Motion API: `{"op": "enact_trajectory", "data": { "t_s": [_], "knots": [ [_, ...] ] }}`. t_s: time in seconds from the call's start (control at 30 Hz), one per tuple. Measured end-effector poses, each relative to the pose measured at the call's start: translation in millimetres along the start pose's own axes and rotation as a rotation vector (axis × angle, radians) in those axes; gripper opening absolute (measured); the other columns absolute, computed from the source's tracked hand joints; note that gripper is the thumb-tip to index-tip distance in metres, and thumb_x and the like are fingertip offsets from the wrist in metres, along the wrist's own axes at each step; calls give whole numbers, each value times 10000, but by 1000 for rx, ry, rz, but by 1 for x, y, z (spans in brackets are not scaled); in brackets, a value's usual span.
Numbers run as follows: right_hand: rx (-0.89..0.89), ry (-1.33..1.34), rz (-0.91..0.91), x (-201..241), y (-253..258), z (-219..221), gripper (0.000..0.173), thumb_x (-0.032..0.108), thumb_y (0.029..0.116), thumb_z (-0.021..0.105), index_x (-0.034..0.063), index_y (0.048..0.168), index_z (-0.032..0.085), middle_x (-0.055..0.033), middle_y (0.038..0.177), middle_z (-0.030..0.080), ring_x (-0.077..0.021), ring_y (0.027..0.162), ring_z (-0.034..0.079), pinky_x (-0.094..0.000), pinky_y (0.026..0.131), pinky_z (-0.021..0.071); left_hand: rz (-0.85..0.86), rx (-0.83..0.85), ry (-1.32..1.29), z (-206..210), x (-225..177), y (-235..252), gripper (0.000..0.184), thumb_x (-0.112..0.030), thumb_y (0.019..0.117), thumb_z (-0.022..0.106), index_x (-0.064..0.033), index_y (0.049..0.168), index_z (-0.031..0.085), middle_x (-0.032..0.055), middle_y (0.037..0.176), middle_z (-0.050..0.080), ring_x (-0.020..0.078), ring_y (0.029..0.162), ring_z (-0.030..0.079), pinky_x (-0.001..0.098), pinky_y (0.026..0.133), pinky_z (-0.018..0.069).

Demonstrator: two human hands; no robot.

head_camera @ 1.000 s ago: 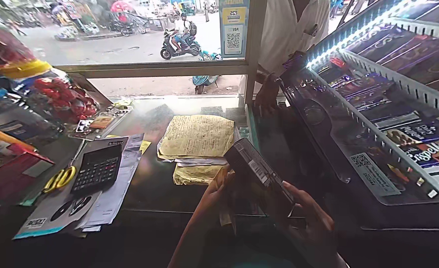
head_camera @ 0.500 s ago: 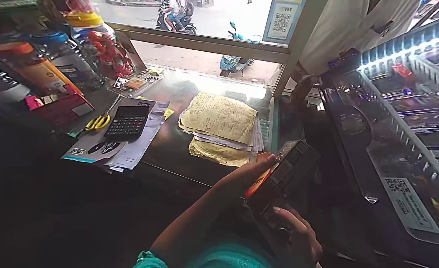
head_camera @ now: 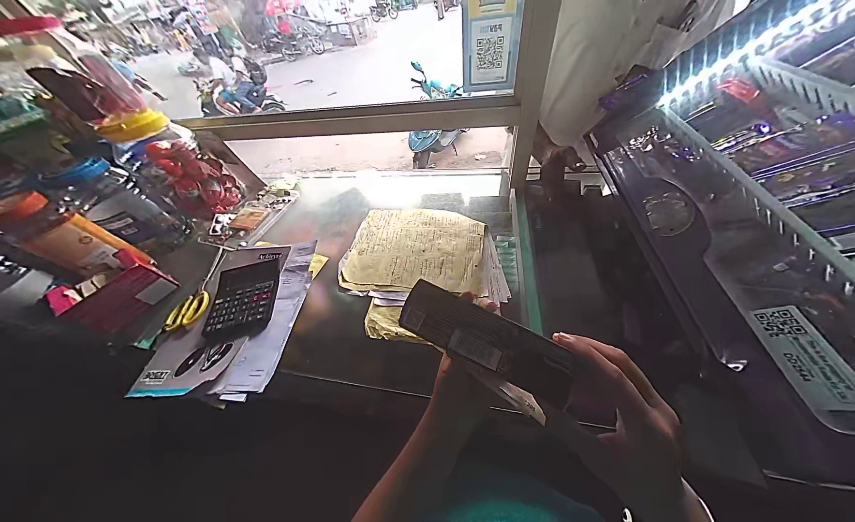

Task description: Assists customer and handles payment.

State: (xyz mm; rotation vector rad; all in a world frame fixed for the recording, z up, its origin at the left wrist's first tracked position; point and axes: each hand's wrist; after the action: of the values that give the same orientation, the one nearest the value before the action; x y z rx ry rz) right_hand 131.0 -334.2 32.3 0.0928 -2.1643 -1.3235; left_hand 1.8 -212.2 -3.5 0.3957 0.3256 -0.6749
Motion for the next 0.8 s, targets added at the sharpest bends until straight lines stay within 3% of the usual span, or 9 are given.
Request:
{"op": "enact_trajectory", "data": {
  "t_s": [0.03, 0.13, 0.27, 0.47, 0.6, 0.7, 0.73, 0.77, 0.8],
  "knots": [
    [6, 12, 7, 0, 1, 0, 547, 303, 842, 815, 125, 1327, 635, -19, 1251, 667, -57, 1206, 607, -188, 1021, 513, 3, 9, 16, -3, 0, 0, 452, -355, 815, 822, -241, 1232, 691, -37, 1187, 725, 94, 1100, 689, 310, 953, 568],
    [9, 46, 9, -2, 5, 1, 538, 276, 848, 806, 105, 1330, 637, -35, 1250, 666, -69, 1199, 615, -200, 1011, 528, 14, -38, 32, 2, 0, -2, 416, -351, 797, 830, -257, 1183, 709, -45, 1126, 745, 89, 1038, 712, 303, 909, 588],
    [19, 53, -1, -3, 9, 0, 537, 261, 852, 802, 80, 1330, 638, -54, 1251, 669, -66, 1186, 621, -193, 998, 533, 29, 79, -57, -12, 4, 2, 558, -319, 803, 832, -248, 1326, 650, -14, 1293, 694, 126, 1199, 657, 336, 1003, 550],
    [22, 54, 9, -3, 9, -2, 537, 259, 853, 799, 103, 1340, 635, -41, 1261, 662, -62, 1190, 620, -189, 990, 539, 31, 146, -79, -14, 6, 4, 515, -333, 840, 801, -246, 1328, 661, -2, 1297, 692, 135, 1195, 660, 344, 1026, 538],
    [41, 87, 12, -6, 9, -2, 578, 262, 847, 811, 129, 1372, 610, -38, 1289, 648, -76, 1199, 624, -203, 980, 557, 52, 231, -88, -14, 5, 7, 548, -298, 869, 785, -236, 1384, 607, -17, 1345, 661, 117, 1233, 632, 327, 1035, 524],
    [115, 138, 29, -16, 10, 0, 606, 285, 840, 836, 150, 1374, 582, -21, 1296, 663, -80, 1196, 634, -222, 969, 569, 24, 152, 8, -16, 4, 3, 483, -352, 841, 801, -232, 1291, 673, -22, 1249, 707, 112, 1169, 664, 327, 998, 548],
    [139, 157, 50, -23, 12, 1, 577, 293, 844, 834, 164, 1350, 589, 8, 1275, 676, -45, 1174, 639, -202, 957, 567, 15, 55, 83, -11, 2, 1, 406, -381, 829, 803, -224, 1192, 713, -22, 1152, 743, 113, 1094, 699, 327, 952, 574],
    [154, 179, 81, -32, 16, 2, 538, 294, 849, 828, 149, 1318, 608, 14, 1233, 696, -23, 1116, 663, -188, 906, 586, 10, -91, 137, -2, -1, 2, 348, -346, 814, 825, -176, 1092, 702, 4, 1025, 763, 131, 975, 735, 336, 870, 607],
    [160, 206, 118, -44, 21, 3, 514, 290, 859, 823, 103, 1294, 624, -7, 1181, 721, -27, 1039, 699, -199, 842, 617, -4, -217, 159, 5, -6, 6, 298, -228, 850, 804, -100, 1073, 655, 53, 944, 758, 161, 869, 745, 349, 799, 625]
  ]
}}
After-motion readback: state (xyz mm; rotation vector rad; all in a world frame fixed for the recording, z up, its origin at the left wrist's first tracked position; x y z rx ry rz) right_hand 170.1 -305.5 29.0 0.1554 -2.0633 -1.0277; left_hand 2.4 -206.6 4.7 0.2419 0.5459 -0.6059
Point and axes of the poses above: each hand's wrist, its own y-axis towards the middle knuckle, its own z-axis out of the palm, x = y × z
